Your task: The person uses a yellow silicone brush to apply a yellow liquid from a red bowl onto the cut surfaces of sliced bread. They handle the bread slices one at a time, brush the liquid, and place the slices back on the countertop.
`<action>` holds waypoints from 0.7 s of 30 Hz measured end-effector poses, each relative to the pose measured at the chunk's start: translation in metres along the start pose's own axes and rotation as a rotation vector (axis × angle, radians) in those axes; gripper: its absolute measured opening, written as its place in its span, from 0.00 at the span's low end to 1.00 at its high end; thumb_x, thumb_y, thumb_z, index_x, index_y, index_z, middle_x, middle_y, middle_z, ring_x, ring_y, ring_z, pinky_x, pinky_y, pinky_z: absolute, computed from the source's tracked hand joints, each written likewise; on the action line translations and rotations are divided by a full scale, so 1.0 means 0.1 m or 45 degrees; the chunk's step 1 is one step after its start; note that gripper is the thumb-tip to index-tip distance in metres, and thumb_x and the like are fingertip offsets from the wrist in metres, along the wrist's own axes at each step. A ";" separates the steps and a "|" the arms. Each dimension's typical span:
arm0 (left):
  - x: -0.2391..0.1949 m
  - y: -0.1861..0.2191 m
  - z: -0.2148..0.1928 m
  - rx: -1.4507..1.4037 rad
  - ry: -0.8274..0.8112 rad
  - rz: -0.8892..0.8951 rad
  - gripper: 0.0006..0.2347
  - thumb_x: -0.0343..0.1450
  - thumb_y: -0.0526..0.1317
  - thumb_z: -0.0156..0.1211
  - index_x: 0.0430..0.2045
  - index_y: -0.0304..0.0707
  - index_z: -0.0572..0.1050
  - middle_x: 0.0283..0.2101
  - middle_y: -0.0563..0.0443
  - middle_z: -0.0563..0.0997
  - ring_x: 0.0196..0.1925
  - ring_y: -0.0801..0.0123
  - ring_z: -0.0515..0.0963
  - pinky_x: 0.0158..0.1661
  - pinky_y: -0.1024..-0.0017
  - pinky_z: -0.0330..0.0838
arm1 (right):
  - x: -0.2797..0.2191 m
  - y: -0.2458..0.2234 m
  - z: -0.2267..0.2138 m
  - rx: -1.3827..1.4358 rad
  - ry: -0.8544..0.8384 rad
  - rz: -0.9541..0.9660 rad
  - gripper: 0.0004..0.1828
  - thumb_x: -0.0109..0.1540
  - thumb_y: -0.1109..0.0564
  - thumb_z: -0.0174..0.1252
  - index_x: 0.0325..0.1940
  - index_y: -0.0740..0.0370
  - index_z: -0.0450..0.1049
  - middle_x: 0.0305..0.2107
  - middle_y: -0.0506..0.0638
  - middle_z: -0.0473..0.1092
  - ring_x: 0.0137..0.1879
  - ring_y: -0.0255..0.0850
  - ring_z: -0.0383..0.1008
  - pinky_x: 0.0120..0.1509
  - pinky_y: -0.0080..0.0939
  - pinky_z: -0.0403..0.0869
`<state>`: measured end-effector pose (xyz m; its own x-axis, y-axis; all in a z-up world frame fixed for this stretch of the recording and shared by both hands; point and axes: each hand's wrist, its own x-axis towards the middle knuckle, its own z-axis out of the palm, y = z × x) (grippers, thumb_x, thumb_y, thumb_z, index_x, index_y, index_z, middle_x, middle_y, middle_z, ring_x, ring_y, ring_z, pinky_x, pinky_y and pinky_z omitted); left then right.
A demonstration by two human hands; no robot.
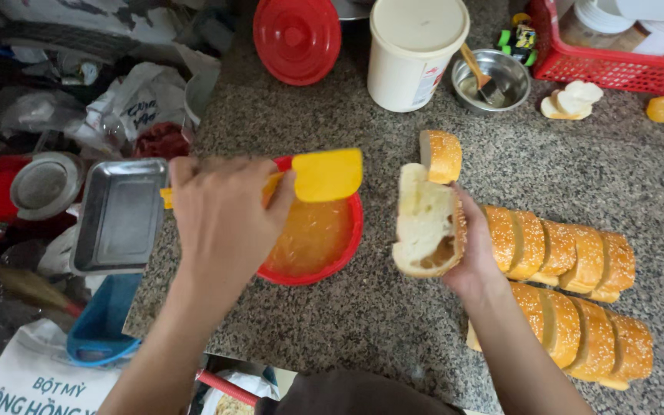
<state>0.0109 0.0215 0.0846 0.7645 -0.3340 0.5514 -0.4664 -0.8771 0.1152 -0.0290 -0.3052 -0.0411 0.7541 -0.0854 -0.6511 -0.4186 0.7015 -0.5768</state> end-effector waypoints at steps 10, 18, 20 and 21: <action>-0.16 0.45 0.77 0.499 -0.759 -0.026 0.09 0.73 0.40 0.63 0.26 0.51 0.89 0.32 0.50 0.90 0.41 0.59 0.88 0.58 0.52 0.65 | 0.18 0.22 -0.34 0.525 -0.299 0.061 0.30 0.79 0.34 0.47 0.73 0.53 0.77 0.57 0.55 0.80 0.61 0.54 0.81 0.71 0.62 0.79; -0.17 0.50 0.95 0.487 -0.788 0.071 0.08 0.72 0.40 0.63 0.26 0.51 0.89 0.30 0.48 0.89 0.40 0.57 0.89 0.57 0.53 0.66 | 0.05 0.27 -0.30 0.244 -0.178 0.053 0.34 0.75 0.25 0.45 0.71 0.46 0.76 0.54 0.51 0.79 0.58 0.55 0.80 0.67 0.76 0.75; -0.20 0.40 0.95 0.396 -0.758 0.023 0.09 0.73 0.40 0.63 0.23 0.51 0.88 0.29 0.49 0.89 0.36 0.59 0.88 0.58 0.52 0.67 | 0.04 0.26 -0.26 0.166 -0.046 0.081 0.35 0.73 0.23 0.44 0.72 0.43 0.76 0.56 0.49 0.79 0.59 0.54 0.80 0.68 0.76 0.75; -0.21 0.34 0.94 0.352 -0.742 -0.002 0.10 0.74 0.40 0.63 0.22 0.51 0.88 0.28 0.49 0.88 0.34 0.59 0.88 0.58 0.52 0.67 | 0.04 0.26 -0.25 0.127 0.019 0.095 0.36 0.72 0.22 0.44 0.72 0.41 0.76 0.56 0.48 0.79 0.59 0.54 0.80 0.68 0.75 0.74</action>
<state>0.0211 -0.0338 -0.0011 0.9176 -0.3974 0.0035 -0.3928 -0.9082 -0.1446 -0.0490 -0.3052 -0.0708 0.7149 -0.0405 -0.6980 -0.4202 0.7730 -0.4753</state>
